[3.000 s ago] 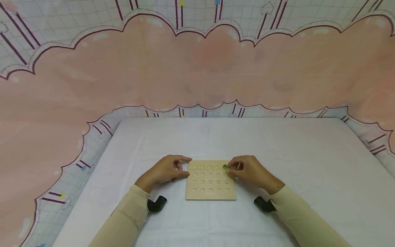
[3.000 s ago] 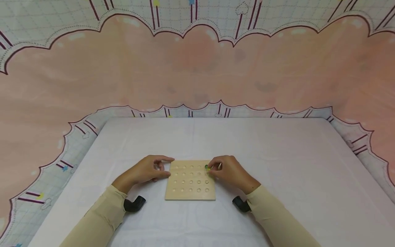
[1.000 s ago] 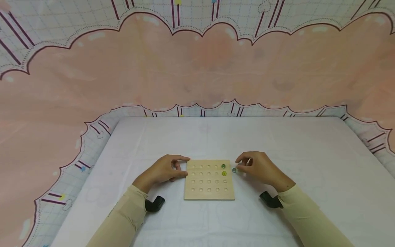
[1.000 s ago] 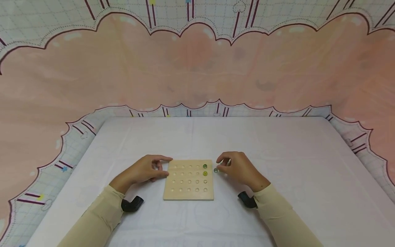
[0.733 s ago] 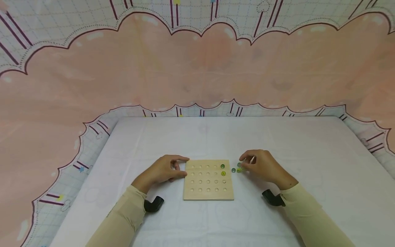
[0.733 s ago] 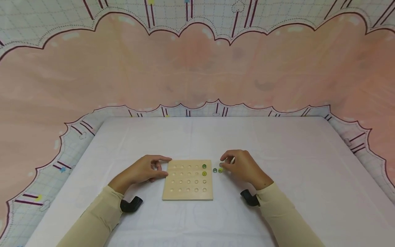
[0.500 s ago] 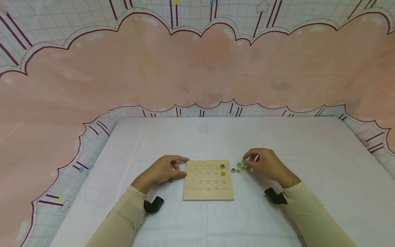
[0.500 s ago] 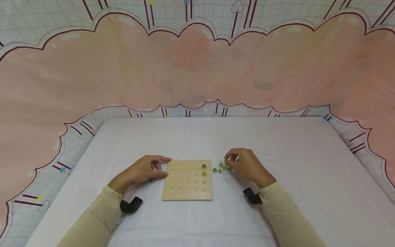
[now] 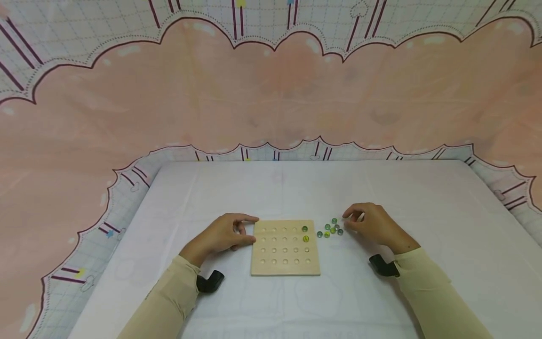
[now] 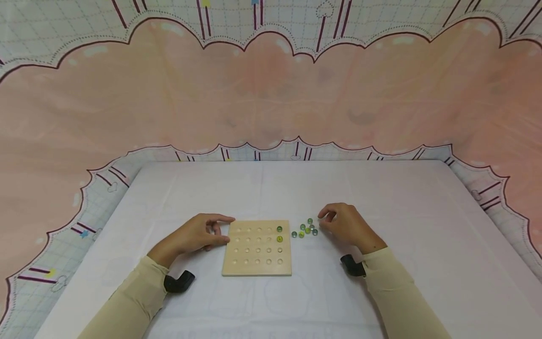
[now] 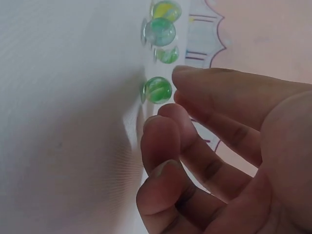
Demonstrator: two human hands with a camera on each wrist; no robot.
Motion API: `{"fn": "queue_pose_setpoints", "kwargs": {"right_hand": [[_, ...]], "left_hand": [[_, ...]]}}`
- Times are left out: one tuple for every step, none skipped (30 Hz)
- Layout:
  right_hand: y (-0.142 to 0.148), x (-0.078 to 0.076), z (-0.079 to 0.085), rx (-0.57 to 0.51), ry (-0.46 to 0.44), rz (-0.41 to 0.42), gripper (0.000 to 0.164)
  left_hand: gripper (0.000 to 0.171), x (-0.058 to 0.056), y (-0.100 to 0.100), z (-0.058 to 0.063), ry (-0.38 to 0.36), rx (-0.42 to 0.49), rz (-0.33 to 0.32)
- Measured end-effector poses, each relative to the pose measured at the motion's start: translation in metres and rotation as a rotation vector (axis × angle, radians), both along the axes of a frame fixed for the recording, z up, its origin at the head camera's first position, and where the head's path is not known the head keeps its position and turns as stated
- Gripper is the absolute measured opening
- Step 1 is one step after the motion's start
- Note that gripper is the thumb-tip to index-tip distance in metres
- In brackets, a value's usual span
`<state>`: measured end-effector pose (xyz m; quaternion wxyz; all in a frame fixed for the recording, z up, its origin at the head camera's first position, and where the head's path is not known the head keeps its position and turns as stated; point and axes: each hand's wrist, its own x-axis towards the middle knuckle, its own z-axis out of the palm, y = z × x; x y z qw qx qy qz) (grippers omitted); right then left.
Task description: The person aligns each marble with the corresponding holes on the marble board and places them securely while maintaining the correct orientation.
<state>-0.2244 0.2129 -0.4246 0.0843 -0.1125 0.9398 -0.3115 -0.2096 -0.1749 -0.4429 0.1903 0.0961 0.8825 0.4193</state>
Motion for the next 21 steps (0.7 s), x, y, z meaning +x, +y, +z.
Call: {"fn": "queue_pose_setpoints", "kwargs": {"right_hand": [[0.0004,0.0,-0.0004,0.001,-0.001,0.002,0.014],[0.0007,-0.0001,-0.0009,0.002,0.001,0.003,0.014],[0.0011,0.0,-0.0013,0.002,0.0,0.006,0.014],[0.0014,0.0002,-0.0016,0.0,-0.001,0.007,0.014],[0.0019,0.0002,-0.002,-0.002,-0.002,0.01,0.014],[0.0022,0.0002,-0.0024,-0.002,-0.006,0.006,0.014],[0.0027,0.0003,-0.0028,-0.003,-0.007,0.008,0.014],[0.0031,0.0002,-0.0034,-0.004,-0.007,0.01,0.014],[0.0035,0.0001,-0.0039,-0.005,-0.006,0.014,0.014],[0.0039,0.0,-0.0045,-0.004,-0.004,0.017,0.013],[0.0043,-0.0002,-0.0052,-0.004,-0.002,0.019,0.013],[0.0046,-0.0003,-0.0058,-0.004,-0.001,0.021,0.013],[0.0049,-0.0005,-0.0063,-0.004,0.002,0.023,0.013],[0.0051,-0.0006,-0.0067,-0.004,0.002,0.024,0.013],[0.0053,-0.0007,-0.007,-0.005,0.003,0.025,0.013],[0.0055,-0.0008,-0.0071,-0.005,0.004,0.026,0.013],[0.0056,-0.0009,-0.0072,-0.006,0.005,0.027,0.013],[0.0056,-0.0009,-0.0072,-0.006,0.005,0.028,0.012],[0.0057,-0.0009,-0.007,-0.007,0.005,0.029,0.012],[0.0058,-0.0008,-0.0067,-0.008,0.004,0.031,0.012],[0.0058,-0.0008,-0.0066,-0.009,0.004,0.032,0.012]], "left_hand": [[0.054,0.0001,-0.0002,0.0,0.0,0.002,-0.002],[0.054,0.0001,-0.0005,-0.0003,0.0,0.003,-0.003],[0.054,0.0001,-0.0008,-0.0004,0.001,0.003,-0.004],[0.054,0.0002,-0.001,-0.0004,0.0,0.005,-0.005],[0.054,0.0002,-0.0012,-0.0004,0.0,0.005,-0.004],[0.054,0.0002,-0.0012,-0.0003,-0.002,0.006,-0.002],[0.055,0.0001,-0.0012,-0.0002,-0.003,0.006,0.0],[0.055,0.0,-0.0013,-0.0005,-0.004,0.005,0.001],[0.055,0.0,-0.0013,-0.0005,-0.001,0.004,-0.001],[0.055,-0.0001,-0.0012,-0.0005,-0.002,0.005,0.001],[0.055,-0.0002,-0.0011,-0.0008,-0.003,0.004,0.002],[0.055,-0.0001,-0.001,-0.0007,-0.003,0.005,0.003],[0.054,-0.0001,-0.0008,-0.0006,-0.002,0.004,0.003],[0.054,-0.0002,-0.0008,-0.0009,-0.001,0.002,0.003],[0.055,-0.0002,-0.0006,-0.001,0.0,0.001,0.003],[0.054,-0.0002,-0.0003,-0.0009,-0.002,0.002,0.007],[0.055,-0.0002,-0.0002,-0.0009,0.0,0.001,0.005],[0.055,-0.0002,-0.0002,-0.0008,0.001,0.001,0.005],[0.055,-0.0004,-0.0002,-0.0011,0.002,0.002,0.004],[0.055,-0.0006,-0.0002,-0.0012,0.001,0.003,0.003],[0.055,-0.0006,-0.0002,-0.001,0.0,0.005,0.002]]}}
